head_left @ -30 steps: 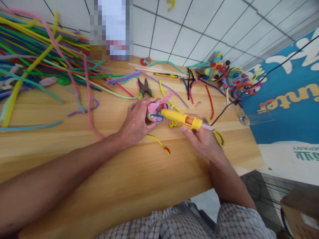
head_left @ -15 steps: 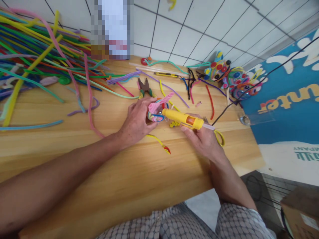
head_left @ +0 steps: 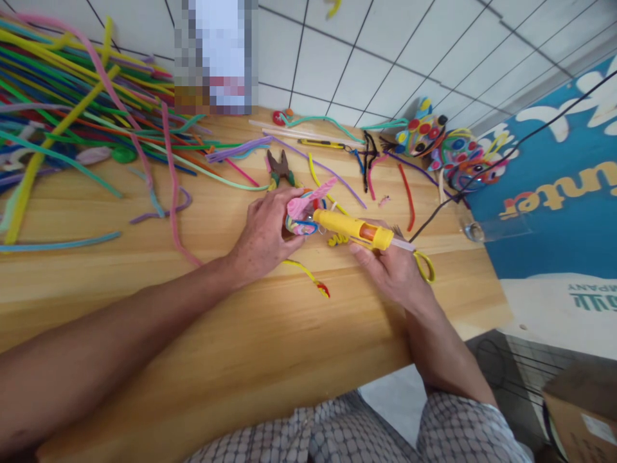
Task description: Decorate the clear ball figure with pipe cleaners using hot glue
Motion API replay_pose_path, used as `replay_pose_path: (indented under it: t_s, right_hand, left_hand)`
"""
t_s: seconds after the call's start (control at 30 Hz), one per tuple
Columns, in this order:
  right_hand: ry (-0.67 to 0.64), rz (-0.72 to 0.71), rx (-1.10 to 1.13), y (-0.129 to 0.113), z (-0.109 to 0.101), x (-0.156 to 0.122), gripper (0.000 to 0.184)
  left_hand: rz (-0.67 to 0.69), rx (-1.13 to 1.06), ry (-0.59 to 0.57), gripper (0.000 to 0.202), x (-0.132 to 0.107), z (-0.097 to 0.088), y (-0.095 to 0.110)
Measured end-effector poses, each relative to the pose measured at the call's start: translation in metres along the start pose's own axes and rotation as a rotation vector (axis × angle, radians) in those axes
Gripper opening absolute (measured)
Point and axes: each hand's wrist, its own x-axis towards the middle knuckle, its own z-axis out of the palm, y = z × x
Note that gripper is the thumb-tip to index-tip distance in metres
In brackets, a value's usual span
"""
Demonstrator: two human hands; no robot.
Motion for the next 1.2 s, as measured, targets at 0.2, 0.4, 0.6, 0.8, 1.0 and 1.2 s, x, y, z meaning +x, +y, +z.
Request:
replay_pose_path:
  t_s: [0.2,0.4,0.6,0.8,1.0,1.2]
  right_hand:
    - [0.008,-0.019,0.003,0.001,0.0,-0.001,0.021]
    - [-0.002,-0.002,-0.014,0.002,0.0,-0.002,0.023]
    - [0.04,-0.043,-0.016,0.003,0.0,-0.003,0.026]
    - [0.029,-0.019,-0.023,0.005,-0.001,-0.007,0.022]
    - [0.035,-0.017,-0.035,0.005,-0.003,-0.008,0.025]
    - [0.062,-0.043,-0.042,0.006,-0.004,-0.01,0.022]
  left_hand:
    - [0.024,-0.022,0.011,0.078,0.0,0.001,-0.002]
    - [0.013,-0.033,0.004,0.076,-0.001,0.001,-0.002]
    - [0.019,-0.019,0.001,0.075,0.0,0.0,-0.001]
    - [-0.017,-0.023,-0.021,0.075,0.001,-0.002,0.001]
    - [-0.007,-0.024,-0.01,0.074,0.0,0.0,0.0]
    - [0.009,-0.009,0.01,0.072,0.0,-0.002,0.002]
